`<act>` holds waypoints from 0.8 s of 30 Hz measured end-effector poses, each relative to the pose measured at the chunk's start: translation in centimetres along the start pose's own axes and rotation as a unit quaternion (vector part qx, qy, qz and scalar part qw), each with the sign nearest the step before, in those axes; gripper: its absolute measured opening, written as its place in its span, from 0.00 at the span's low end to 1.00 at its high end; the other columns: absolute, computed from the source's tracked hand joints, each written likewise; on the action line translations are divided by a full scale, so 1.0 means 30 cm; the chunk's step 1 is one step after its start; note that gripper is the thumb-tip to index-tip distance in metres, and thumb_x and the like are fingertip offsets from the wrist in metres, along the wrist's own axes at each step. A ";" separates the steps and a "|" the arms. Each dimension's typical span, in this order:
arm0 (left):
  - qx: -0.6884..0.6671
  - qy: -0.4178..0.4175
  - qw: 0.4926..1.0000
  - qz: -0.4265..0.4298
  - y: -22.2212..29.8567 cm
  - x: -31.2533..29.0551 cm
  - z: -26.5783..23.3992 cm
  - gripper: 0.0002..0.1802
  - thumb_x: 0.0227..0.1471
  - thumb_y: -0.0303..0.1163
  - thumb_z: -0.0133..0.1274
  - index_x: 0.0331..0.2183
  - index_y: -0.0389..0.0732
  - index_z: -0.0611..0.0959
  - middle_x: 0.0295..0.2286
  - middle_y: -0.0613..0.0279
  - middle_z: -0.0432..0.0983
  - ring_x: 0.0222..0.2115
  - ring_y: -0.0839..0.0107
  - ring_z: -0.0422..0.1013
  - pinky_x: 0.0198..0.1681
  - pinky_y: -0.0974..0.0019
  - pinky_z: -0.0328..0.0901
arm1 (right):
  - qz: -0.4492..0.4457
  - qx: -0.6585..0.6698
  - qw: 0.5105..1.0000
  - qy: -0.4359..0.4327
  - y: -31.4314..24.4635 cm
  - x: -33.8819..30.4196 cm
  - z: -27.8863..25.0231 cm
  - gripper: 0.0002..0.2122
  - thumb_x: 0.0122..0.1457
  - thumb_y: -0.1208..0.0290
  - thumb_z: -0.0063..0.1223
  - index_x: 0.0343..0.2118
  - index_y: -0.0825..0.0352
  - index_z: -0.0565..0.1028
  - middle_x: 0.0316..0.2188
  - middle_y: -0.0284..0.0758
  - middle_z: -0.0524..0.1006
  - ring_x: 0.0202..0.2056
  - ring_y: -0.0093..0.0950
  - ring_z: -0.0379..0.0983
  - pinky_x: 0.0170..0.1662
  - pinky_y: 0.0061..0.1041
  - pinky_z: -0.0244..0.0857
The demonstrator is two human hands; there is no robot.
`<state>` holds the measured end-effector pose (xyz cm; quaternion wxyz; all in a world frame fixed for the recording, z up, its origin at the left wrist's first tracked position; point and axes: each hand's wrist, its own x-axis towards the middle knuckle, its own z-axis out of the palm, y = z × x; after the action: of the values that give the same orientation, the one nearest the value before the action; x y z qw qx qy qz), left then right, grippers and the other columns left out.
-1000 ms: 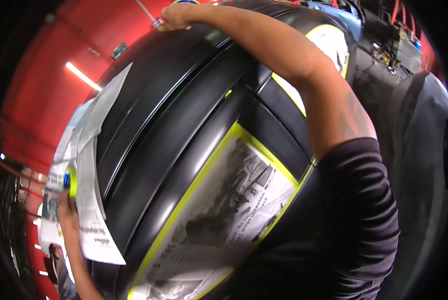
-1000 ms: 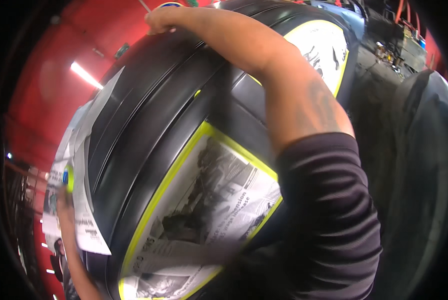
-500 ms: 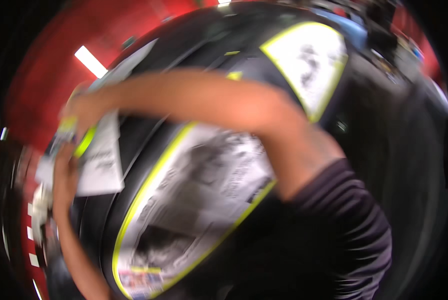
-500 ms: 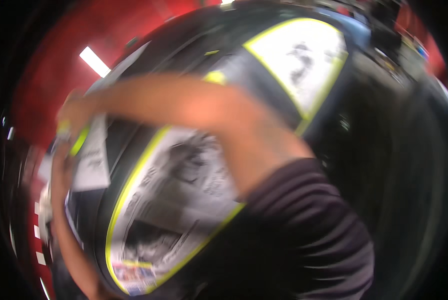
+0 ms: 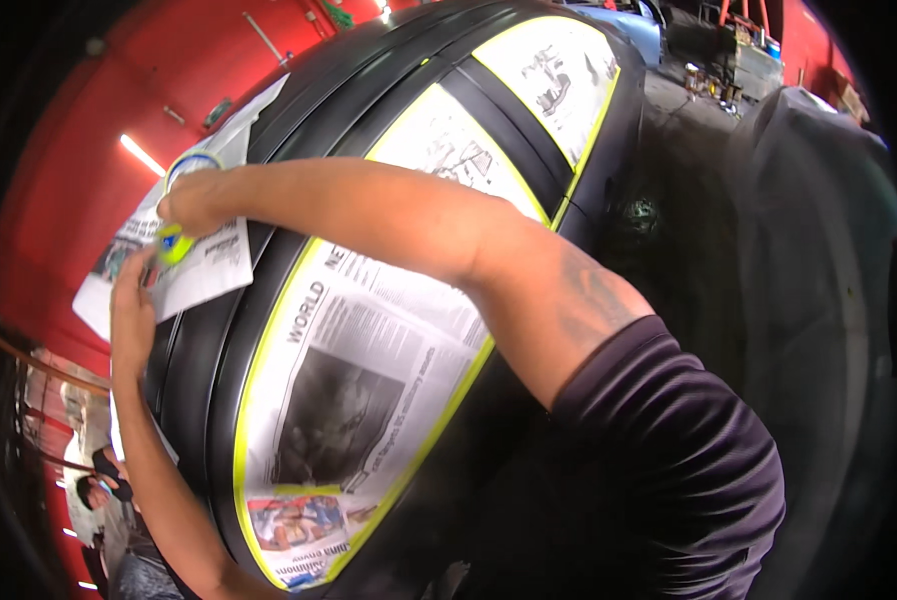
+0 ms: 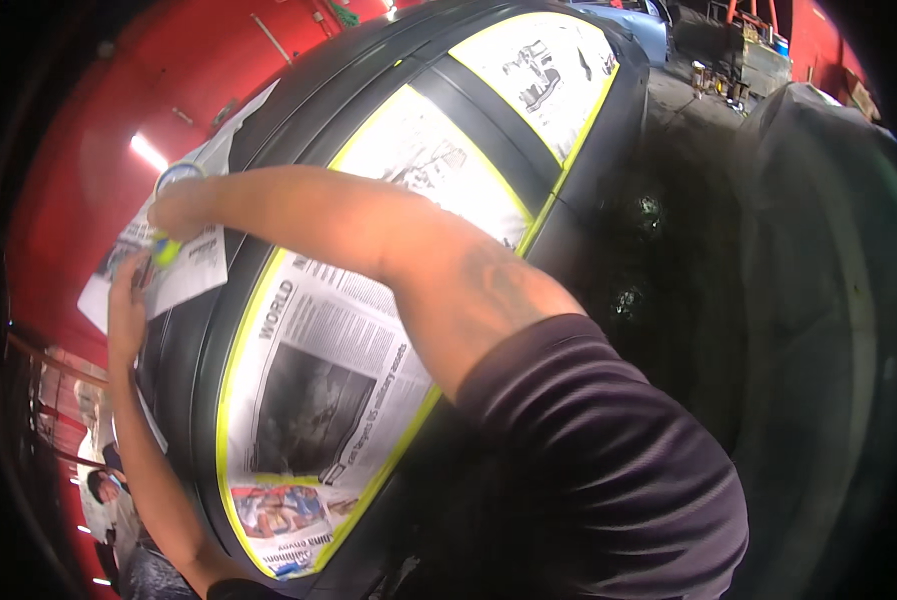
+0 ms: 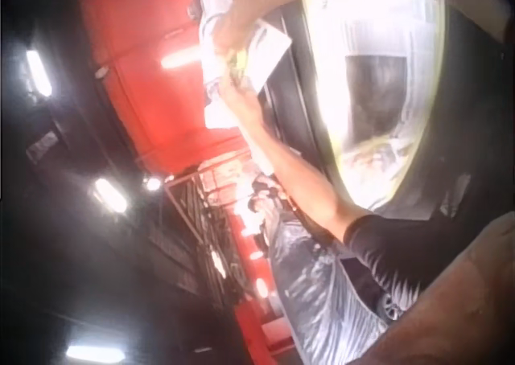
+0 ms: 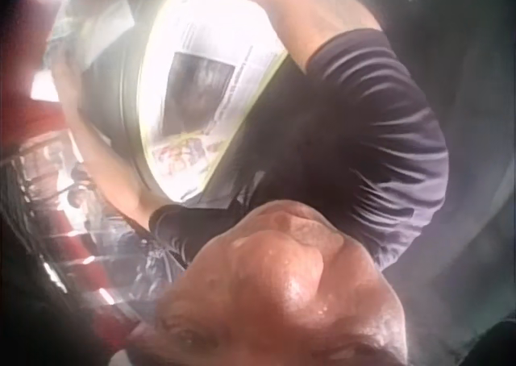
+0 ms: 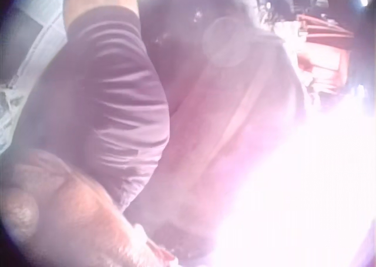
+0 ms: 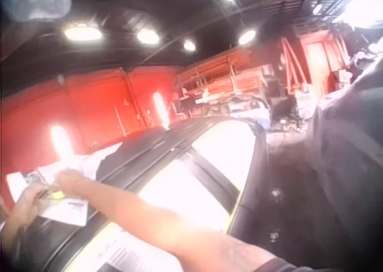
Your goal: The person applies yellow masking tape over newspaper sheets already placed on a black car bumper. They smooth the tape along the edges and contours of the bumper to secure the newspaper and create a clean boundary for painting.
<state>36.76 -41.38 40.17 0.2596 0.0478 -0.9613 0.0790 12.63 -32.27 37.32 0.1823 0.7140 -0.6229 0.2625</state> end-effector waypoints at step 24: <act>0.013 0.107 0.991 -0.085 0.320 0.107 0.159 0.26 0.61 0.31 0.59 0.60 0.36 0.79 0.57 0.43 0.75 0.60 0.48 0.70 0.64 0.53 0.63 | -0.009 -0.015 0.992 0.127 0.257 -0.111 -0.143 0.18 0.63 0.72 0.56 0.57 0.59 0.80 0.43 0.47 0.84 0.46 0.45 0.82 0.50 0.41 0.74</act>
<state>30.38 -32.95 36.51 0.3661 0.1239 -0.9194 0.0735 4.10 -28.33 38.22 0.2734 0.6774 -0.5921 0.3403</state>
